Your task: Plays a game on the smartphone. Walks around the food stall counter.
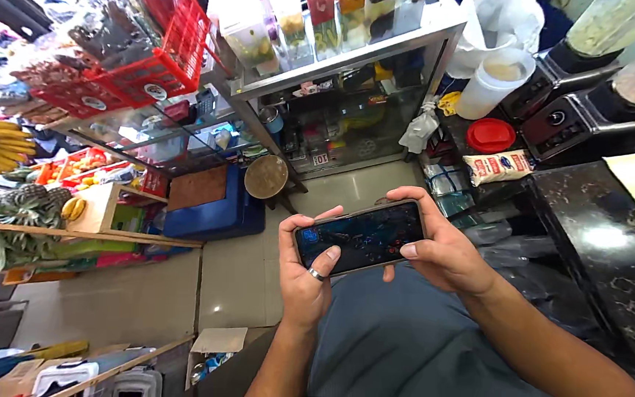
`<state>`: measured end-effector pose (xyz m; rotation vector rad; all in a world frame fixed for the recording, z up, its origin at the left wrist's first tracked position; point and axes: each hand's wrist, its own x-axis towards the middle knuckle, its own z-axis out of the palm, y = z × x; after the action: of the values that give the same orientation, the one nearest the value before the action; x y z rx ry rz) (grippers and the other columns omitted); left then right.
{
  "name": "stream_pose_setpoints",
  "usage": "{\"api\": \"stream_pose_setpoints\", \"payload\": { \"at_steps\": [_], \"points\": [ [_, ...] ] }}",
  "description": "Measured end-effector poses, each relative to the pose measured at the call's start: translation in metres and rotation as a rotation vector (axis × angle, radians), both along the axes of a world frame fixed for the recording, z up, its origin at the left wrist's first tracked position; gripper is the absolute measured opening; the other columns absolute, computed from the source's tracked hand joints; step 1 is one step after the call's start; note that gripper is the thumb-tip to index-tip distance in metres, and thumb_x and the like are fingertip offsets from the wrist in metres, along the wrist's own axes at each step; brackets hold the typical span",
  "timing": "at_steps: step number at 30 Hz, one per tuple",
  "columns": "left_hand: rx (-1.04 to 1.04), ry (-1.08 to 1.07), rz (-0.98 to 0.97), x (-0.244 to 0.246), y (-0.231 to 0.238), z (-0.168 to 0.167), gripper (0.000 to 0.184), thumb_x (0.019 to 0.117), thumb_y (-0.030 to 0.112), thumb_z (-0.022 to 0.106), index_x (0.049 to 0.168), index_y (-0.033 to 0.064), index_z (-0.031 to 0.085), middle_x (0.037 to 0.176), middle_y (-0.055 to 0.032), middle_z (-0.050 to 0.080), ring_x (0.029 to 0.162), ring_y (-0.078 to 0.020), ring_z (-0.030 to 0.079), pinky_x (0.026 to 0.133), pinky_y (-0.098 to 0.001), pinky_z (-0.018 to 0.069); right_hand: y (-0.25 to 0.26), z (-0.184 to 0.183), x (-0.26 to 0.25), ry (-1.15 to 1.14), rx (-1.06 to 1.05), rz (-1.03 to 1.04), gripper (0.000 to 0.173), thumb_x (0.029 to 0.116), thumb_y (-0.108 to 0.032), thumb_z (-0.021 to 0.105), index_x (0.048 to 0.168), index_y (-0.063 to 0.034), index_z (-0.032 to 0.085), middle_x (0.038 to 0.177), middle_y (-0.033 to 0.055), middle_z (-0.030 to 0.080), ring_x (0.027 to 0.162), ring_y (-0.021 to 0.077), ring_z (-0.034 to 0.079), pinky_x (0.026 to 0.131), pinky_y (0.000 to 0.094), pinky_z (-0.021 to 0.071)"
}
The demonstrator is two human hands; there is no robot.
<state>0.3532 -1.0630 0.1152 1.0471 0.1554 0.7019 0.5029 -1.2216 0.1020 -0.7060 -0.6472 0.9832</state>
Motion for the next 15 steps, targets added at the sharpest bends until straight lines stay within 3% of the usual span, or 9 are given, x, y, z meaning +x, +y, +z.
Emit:
{"api": "stream_pose_setpoints", "payload": {
  "at_steps": [6,12,15],
  "points": [
    [-0.062,-0.038,-0.063,-0.002,0.002,0.002,0.038,0.091,0.003,0.048,0.127,0.0162,0.052,0.132,-0.0208,0.063,0.122,-0.0334,0.063,0.096,-0.0457,0.055,-0.003,0.002,-0.001,0.006,0.0,-0.016,0.06,0.0914,-0.001,0.057,0.144,-0.0247,0.041,0.13,0.0159,0.06,0.103,0.0295,0.07,0.068,0.0409,0.0648],
    [0.008,-0.103,-0.275,-0.005,0.012,-0.002,0.057,0.0868,0.013,0.068,0.138,0.0245,0.046,0.147,-0.0161,0.054,0.131,-0.0343,0.056,0.102,-0.0502,0.0513,-0.006,0.004,0.001,0.024,-0.008,-0.028,0.057,0.0925,-0.002,0.056,0.142,-0.0253,0.042,0.126,0.0148,0.061,0.099,0.0277,0.071,0.066,0.0391,0.0644],
    [0.036,-0.096,-0.288,-0.006,0.013,-0.003,0.06,0.0855,0.014,0.07,0.138,0.0251,0.044,0.148,-0.0153,0.053,0.132,-0.0339,0.055,0.104,-0.0499,0.0497,-0.008,0.005,0.0,0.042,-0.02,-0.037,0.057,0.0923,-0.002,0.056,0.142,-0.0255,0.043,0.124,0.0151,0.062,0.097,0.0274,0.072,0.065,0.0387,0.0642]
  ]
}}
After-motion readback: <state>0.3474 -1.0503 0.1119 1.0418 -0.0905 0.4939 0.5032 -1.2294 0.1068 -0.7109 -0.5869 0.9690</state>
